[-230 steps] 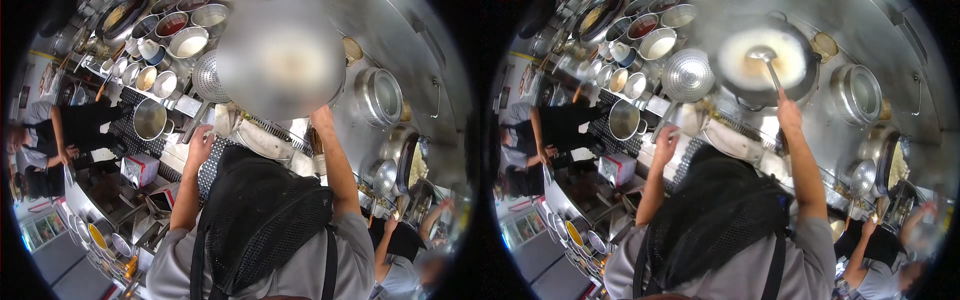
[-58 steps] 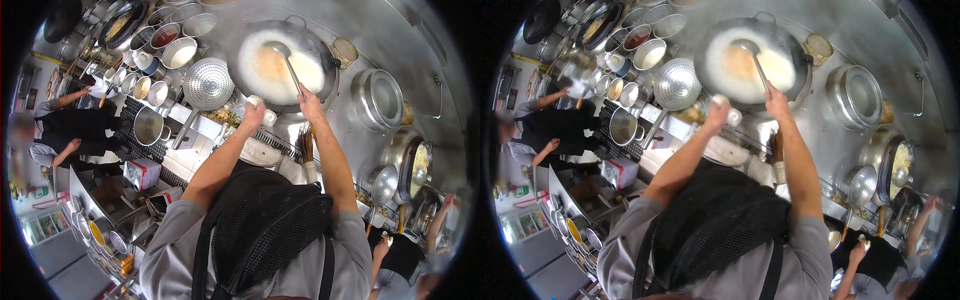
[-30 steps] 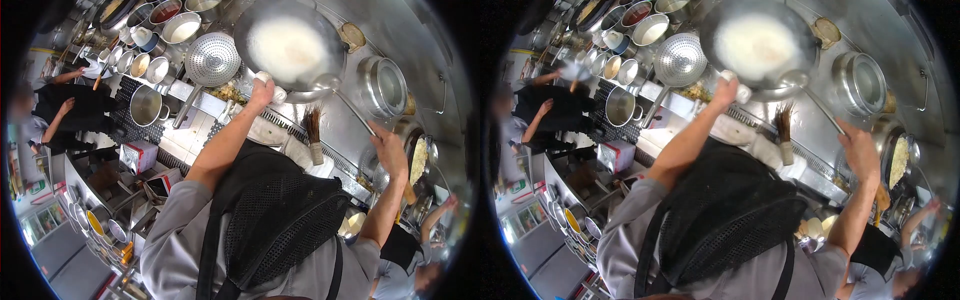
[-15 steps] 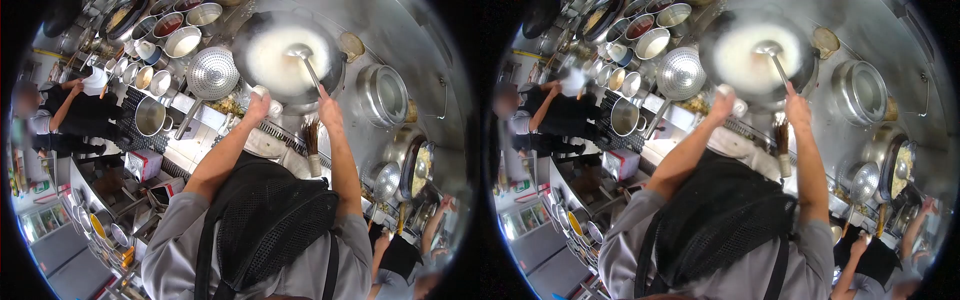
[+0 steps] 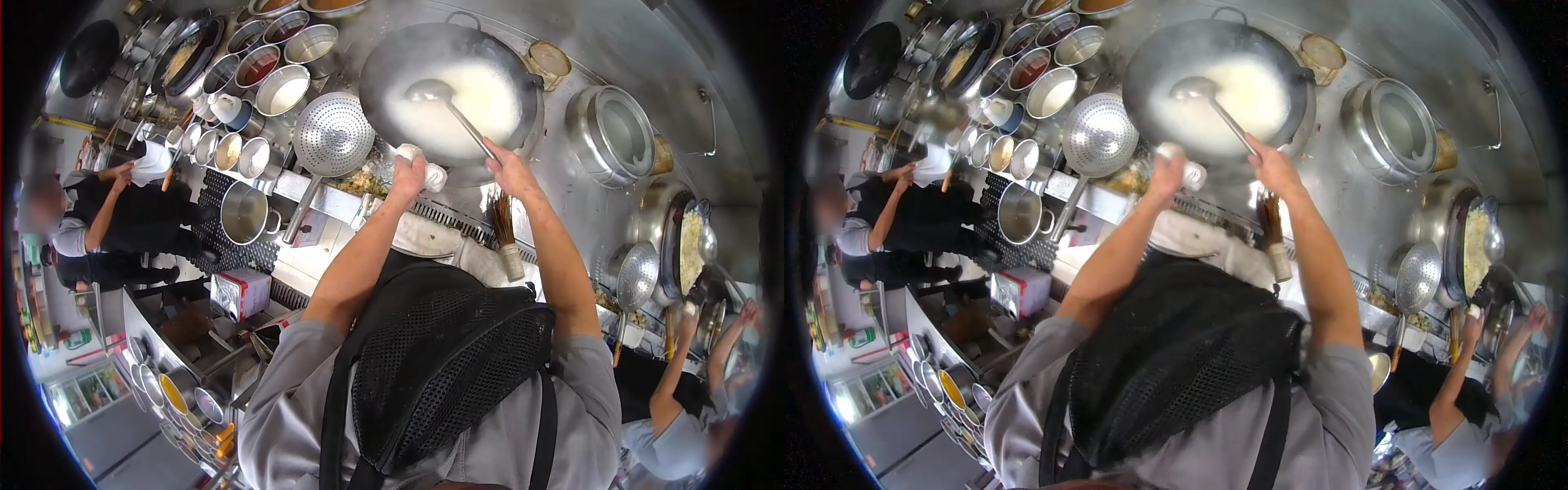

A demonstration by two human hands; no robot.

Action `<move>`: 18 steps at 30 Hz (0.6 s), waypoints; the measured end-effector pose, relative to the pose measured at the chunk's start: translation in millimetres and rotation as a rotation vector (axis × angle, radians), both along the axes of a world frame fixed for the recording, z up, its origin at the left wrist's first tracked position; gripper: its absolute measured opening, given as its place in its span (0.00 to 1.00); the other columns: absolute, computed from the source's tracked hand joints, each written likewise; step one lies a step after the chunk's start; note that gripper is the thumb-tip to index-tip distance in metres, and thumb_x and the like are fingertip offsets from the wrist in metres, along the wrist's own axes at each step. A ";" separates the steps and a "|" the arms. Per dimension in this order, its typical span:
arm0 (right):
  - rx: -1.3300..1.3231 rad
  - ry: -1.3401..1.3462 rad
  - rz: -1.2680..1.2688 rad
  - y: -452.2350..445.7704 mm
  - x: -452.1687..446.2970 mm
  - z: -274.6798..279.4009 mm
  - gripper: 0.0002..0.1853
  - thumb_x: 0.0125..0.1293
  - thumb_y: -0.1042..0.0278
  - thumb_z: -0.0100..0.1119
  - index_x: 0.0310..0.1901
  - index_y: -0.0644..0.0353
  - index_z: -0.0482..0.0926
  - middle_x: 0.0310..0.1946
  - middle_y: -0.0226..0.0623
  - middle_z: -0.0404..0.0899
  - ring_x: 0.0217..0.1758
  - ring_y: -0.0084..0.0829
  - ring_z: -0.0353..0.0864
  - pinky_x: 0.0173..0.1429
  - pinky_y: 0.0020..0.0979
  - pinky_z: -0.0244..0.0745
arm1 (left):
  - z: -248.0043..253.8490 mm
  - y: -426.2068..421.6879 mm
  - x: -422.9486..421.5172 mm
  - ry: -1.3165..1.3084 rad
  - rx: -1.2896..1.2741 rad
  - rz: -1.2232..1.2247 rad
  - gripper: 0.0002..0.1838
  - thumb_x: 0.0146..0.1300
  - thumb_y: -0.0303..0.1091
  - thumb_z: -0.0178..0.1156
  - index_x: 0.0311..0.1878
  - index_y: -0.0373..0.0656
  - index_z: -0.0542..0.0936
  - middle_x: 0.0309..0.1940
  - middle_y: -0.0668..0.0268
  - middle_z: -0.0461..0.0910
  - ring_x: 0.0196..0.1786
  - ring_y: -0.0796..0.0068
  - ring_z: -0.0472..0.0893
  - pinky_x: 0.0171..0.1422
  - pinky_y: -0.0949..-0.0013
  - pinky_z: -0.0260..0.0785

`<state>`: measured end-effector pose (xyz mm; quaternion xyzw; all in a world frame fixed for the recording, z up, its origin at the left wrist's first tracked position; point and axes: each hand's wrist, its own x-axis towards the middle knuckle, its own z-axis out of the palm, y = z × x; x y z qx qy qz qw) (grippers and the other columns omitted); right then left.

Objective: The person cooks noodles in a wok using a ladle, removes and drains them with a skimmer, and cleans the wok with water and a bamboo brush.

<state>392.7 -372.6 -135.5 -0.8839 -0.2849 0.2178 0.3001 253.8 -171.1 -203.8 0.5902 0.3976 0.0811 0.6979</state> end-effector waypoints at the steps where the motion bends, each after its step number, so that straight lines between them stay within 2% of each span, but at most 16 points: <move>1: 0.012 -0.040 0.035 -10.5 -2.6 -5.4 0.26 0.74 0.66 0.54 0.72 0.41 0.69 0.52 0.57 0.81 0.55 0.54 0.81 0.61 0.43 0.74 | 0.1 0.0 -0.7 0.002 0.002 0.003 0.25 0.72 0.45 0.54 0.60 0.34 0.64 0.45 0.52 0.77 0.36 0.66 0.82 0.24 0.62 0.73; 3: -0.060 -0.122 0.064 -29.3 -12.1 -5.7 0.27 0.73 0.64 0.55 0.72 0.36 0.68 0.54 0.55 0.81 0.56 0.55 0.80 0.61 0.46 0.75 | -0.4 0.8 -1.0 -0.010 -0.005 -0.009 0.26 0.72 0.46 0.54 0.61 0.34 0.63 0.45 0.52 0.78 0.35 0.66 0.81 0.24 0.62 0.73; 5: -0.113 -0.108 0.049 -46.8 -27.2 20.4 0.27 0.72 0.65 0.55 0.72 0.37 0.68 0.56 0.55 0.80 0.59 0.55 0.78 0.64 0.45 0.73 | 0.1 1.1 -2.1 -0.020 -0.016 -0.021 0.26 0.72 0.46 0.54 0.61 0.34 0.63 0.45 0.52 0.78 0.35 0.66 0.81 0.23 0.62 0.73; 7: -0.169 -0.094 0.034 -63.3 -35.9 38.9 0.28 0.72 0.65 0.55 0.72 0.38 0.68 0.58 0.54 0.79 0.62 0.55 0.77 0.67 0.45 0.71 | 2.3 2.2 -2.4 -0.002 0.032 -0.068 0.29 0.74 0.48 0.50 0.60 0.29 0.58 0.45 0.50 0.77 0.34 0.67 0.82 0.23 0.65 0.76; 9: -0.356 -0.183 0.032 -80.7 -38.1 49.7 0.27 0.71 0.64 0.57 0.71 0.35 0.69 0.53 0.53 0.82 0.57 0.56 0.80 0.61 0.49 0.75 | 0.3 4.7 -3.3 -0.026 0.025 -0.101 0.30 0.74 0.49 0.50 0.60 0.29 0.58 0.45 0.49 0.77 0.35 0.66 0.82 0.24 0.65 0.76; 10: -0.358 -0.183 0.032 -88.7 -39.2 56.8 0.27 0.71 0.64 0.57 0.71 0.35 0.69 0.53 0.53 0.82 0.57 0.56 0.80 0.61 0.49 0.75 | -0.6 5.7 -3.5 -0.048 0.020 -0.133 0.31 0.74 0.51 0.50 0.60 0.29 0.58 0.46 0.49 0.77 0.35 0.66 0.82 0.24 0.65 0.76; 12: -0.426 -0.334 0.021 -102.2 -39.5 74.0 0.27 0.70 0.62 0.59 0.70 0.33 0.71 0.47 0.52 0.83 0.49 0.55 0.83 0.54 0.52 0.78 | -2.3 6.6 -2.2 -0.035 0.022 -0.130 0.32 0.74 0.52 0.50 0.60 0.28 0.58 0.46 0.49 0.77 0.36 0.66 0.82 0.24 0.65 0.77; 14: -0.455 -0.339 0.017 -110.0 -36.4 101.9 0.25 0.69 0.61 0.60 0.68 0.33 0.73 0.44 0.52 0.83 0.45 0.56 0.84 0.50 0.51 0.79 | -3.5 4.6 -1.3 -0.018 0.023 -0.125 0.33 0.74 0.53 0.50 0.60 0.28 0.58 0.46 0.48 0.77 0.36 0.65 0.82 0.25 0.64 0.77; 16: -0.493 -0.419 -0.001 -111.9 -40.8 133.8 0.24 0.68 0.63 0.61 0.66 0.37 0.76 0.44 0.50 0.84 0.44 0.54 0.84 0.49 0.49 0.79 | -2.7 -0.3 0.3 -0.019 0.070 0.008 0.19 0.73 0.46 0.52 0.50 0.36 0.74 0.34 0.57 0.80 0.29 0.69 0.81 0.19 0.65 0.71; 18: -0.466 -0.499 0.007 -115.9 -47.1 165.2 0.22 0.68 0.66 0.61 0.64 0.41 0.78 0.42 0.49 0.84 0.42 0.53 0.85 0.49 0.48 0.80 | -8.5 4.4 0.2 0.004 0.086 -0.001 0.19 0.73 0.46 0.52 0.49 0.36 0.75 0.34 0.57 0.80 0.28 0.69 0.81 0.19 0.65 0.72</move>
